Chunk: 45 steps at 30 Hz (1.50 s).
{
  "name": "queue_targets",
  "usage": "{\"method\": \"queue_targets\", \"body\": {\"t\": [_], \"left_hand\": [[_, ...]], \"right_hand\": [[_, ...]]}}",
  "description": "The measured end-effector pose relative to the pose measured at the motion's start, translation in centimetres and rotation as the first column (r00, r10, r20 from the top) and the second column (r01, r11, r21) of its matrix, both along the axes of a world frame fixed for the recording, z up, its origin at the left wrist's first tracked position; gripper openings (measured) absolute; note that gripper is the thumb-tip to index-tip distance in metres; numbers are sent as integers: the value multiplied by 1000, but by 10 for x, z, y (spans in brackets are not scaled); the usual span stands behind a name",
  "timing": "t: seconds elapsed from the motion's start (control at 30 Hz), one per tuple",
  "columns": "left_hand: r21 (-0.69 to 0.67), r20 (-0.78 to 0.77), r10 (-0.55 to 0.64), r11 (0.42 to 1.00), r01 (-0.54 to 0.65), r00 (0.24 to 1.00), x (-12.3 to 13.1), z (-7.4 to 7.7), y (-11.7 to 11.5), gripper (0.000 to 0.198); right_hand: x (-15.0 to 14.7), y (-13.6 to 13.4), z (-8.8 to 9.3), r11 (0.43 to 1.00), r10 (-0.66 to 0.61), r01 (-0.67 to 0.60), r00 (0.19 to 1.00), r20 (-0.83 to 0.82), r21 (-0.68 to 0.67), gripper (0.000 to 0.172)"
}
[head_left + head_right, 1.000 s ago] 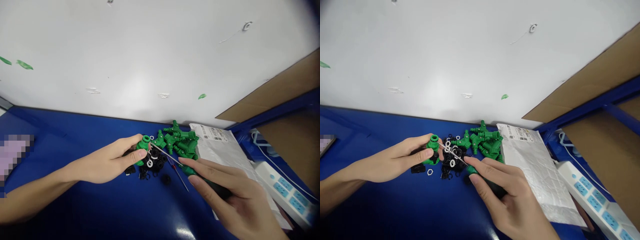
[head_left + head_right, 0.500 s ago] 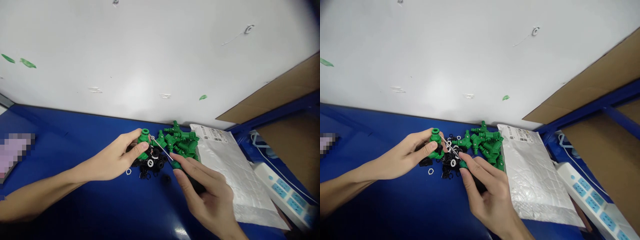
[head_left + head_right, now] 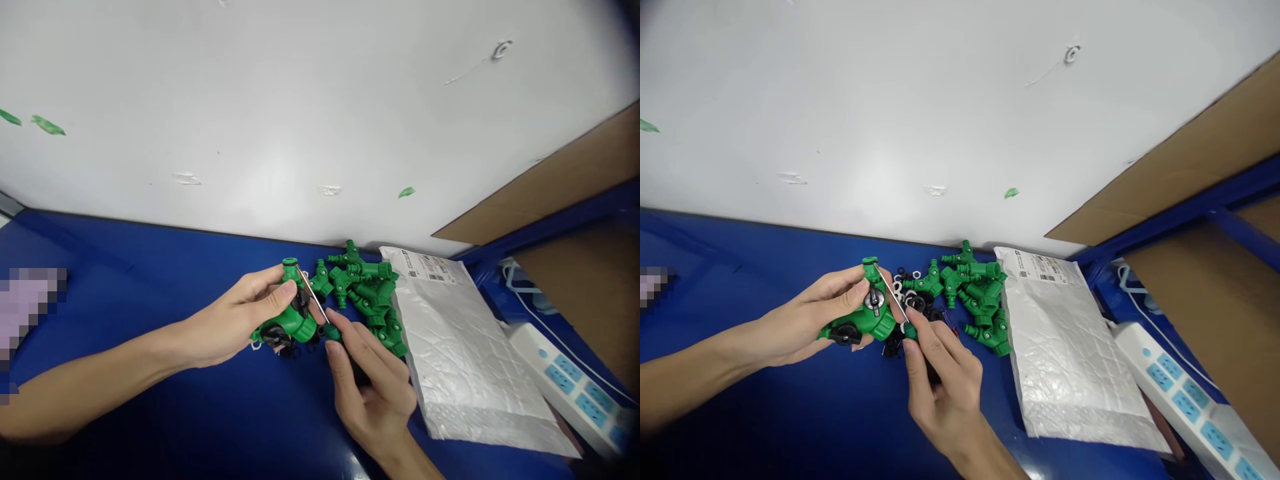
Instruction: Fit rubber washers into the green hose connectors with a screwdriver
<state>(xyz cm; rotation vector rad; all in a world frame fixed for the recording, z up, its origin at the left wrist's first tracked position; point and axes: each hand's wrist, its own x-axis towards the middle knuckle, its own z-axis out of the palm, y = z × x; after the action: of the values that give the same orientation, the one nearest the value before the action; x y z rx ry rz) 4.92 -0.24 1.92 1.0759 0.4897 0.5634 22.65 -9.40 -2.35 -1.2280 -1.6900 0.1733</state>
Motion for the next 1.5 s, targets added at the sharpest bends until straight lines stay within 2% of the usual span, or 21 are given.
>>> {"method": "queue_targets", "body": {"t": [0.2, 0.33, 0.43, 0.57, 0.73, 0.9, 1.13, 1.3, 1.5], "left_hand": [[-20, -29, 33, 999, -33, 999, 2, -1, 0, 25], [-3, -43, 53, 999, -53, 998, 1, -1, 1, 24], [115, -104, 59, 992, -46, 993, -2, 1, 3, 26], [326, -262, 123, 945, -32, 957, -9, 4, 7, 28], [426, -269, 214, 901, -83, 939, -9, 2, 6, 28], [432, -231, 279, 888, -158, 932, -6, 1, 3, 23], [278, -109, 284, 929, -245, 953, -2, 0, 4, 18], [337, -149, 294, 913, -231, 944, -3, 3, 2, 15], [420, -165, 332, 876, -239, 929, -5, 4, 0, 18]], "right_hand": [[-5, -4, -10, 1000, -10, 10, 998, 56, 0, 55], [-7, -3, -7, 999, -14, 14, 1000, 3, -33, 50], [-2, -2, 3, 997, 5, -7, 999, -35, -72, 43], [15, -4, 21, 990, 42, -36, 998, 37, -138, 38], [27, -7, 39, 989, 34, -14, 990, 136, -145, 41], [22, -9, 44, 992, 20, 0, 987, 157, -127, 43], [15, -14, 51, 986, 4, 23, 986, 166, -162, 37], [15, -13, 54, 989, -23, 52, 980, 200, -141, 38], [18, -15, 58, 990, 16, 12, 980, 200, -138, 39]]}}
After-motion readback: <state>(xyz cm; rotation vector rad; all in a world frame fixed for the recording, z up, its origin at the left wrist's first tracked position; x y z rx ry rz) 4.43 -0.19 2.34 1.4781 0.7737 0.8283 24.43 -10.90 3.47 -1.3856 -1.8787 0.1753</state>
